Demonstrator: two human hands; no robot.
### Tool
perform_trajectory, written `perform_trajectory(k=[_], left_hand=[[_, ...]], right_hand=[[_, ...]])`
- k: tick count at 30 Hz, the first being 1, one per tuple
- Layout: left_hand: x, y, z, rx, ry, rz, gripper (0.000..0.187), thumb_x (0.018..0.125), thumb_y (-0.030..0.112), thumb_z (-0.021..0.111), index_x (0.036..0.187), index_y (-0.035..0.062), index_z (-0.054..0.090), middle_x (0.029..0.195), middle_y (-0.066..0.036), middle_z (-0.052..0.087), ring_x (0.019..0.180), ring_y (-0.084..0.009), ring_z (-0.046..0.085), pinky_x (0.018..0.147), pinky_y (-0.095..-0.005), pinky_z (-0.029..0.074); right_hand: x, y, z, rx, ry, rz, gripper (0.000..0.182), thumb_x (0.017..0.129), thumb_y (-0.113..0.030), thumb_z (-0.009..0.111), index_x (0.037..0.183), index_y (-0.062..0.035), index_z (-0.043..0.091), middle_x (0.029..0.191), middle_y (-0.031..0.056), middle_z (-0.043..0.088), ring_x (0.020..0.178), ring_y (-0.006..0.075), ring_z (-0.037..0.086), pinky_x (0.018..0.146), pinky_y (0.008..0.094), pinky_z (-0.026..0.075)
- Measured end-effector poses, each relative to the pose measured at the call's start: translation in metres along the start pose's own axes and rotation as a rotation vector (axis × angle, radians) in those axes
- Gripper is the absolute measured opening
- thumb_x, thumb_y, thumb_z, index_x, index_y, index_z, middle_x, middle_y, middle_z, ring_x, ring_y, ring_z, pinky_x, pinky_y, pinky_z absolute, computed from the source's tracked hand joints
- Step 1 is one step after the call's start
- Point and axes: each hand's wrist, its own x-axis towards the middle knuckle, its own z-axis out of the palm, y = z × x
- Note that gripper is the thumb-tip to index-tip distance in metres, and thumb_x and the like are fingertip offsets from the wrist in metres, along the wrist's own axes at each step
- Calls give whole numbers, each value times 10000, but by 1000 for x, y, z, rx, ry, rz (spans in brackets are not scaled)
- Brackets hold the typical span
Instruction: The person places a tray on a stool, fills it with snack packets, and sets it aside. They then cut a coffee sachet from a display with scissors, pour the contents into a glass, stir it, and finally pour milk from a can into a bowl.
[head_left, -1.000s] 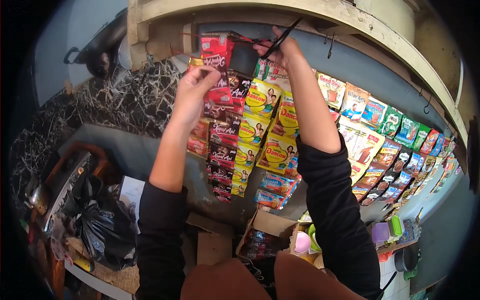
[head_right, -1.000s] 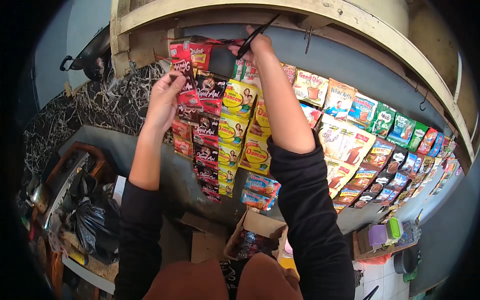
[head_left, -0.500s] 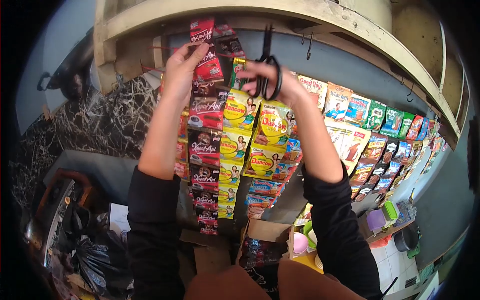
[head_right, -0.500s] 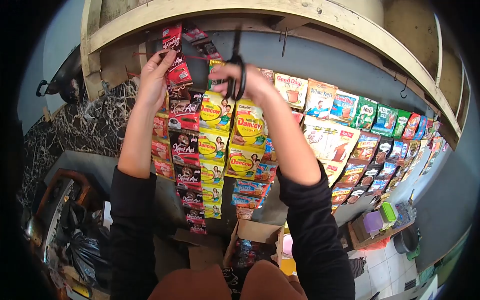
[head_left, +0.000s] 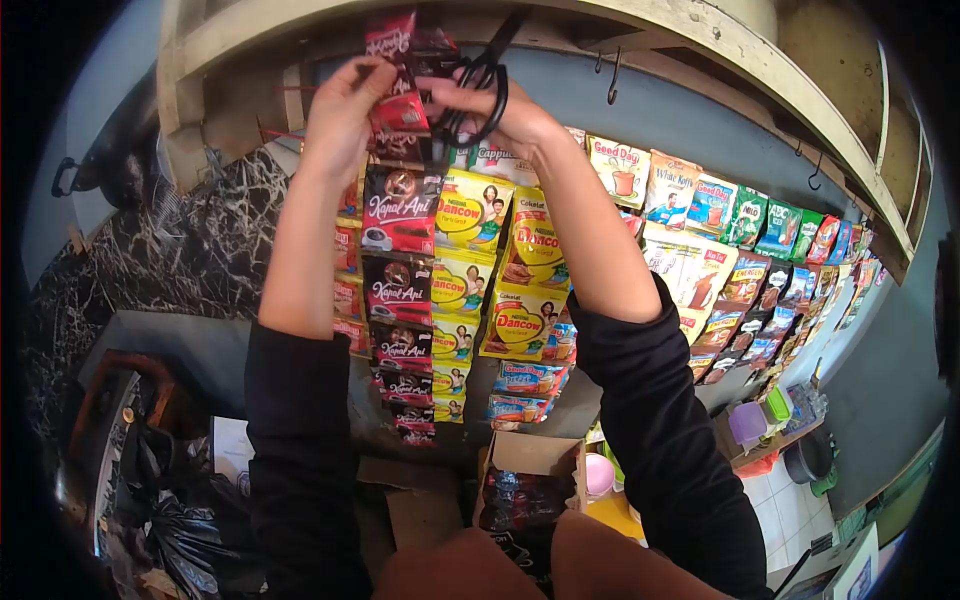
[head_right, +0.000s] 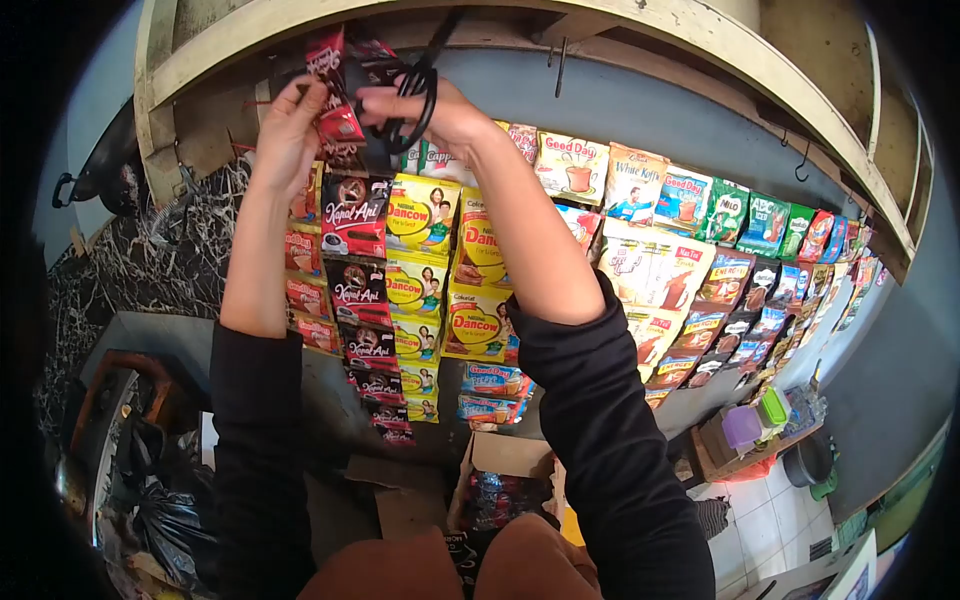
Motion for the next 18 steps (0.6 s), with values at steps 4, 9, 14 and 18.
perform_trajectory(k=[4, 9, 14, 18], left_hand=[[2, 0, -5, -115, -103, 85, 165, 846, 182, 597, 948, 68, 534, 999, -42, 588, 941, -141, 556, 845, -328, 477], [6, -3, -4, -181, -115, 90, 135, 813, 93, 639, 906, 57, 548, 917, -19, 580, 868, -108, 546, 771, -257, 470], [11, -8, -3, -196, -66, 88, 143, 809, 89, 644, 905, 57, 543, 902, -17, 576, 836, -103, 547, 768, -253, 465], [7, -10, 0, -199, -108, 44, 139, 811, 90, 643, 907, 62, 545, 889, -14, 578, 812, -97, 549, 743, -235, 459]], right_hand=[[-16, 5, 13, -166, -26, -84, 736, 564, -117, 827, 1122, 44, 374, 1153, 182, 536, 836, 177, 601, 715, 297, 510], [-6, 18, 22, -323, 118, -174, 797, 501, -99, 858, 1094, 44, 345, 1055, 150, 563, 773, 183, 595, 706, 297, 511], [-21, 20, 44, -767, 389, -302, 588, 550, -189, 837, 945, 15, 451, 869, 97, 604, 767, 162, 578, 673, 281, 470], [-9, 28, 44, -884, 657, -324, 511, 529, -195, 823, 846, 4, 475, 707, 147, 606, 672, 256, 615, 628, 332, 471]])
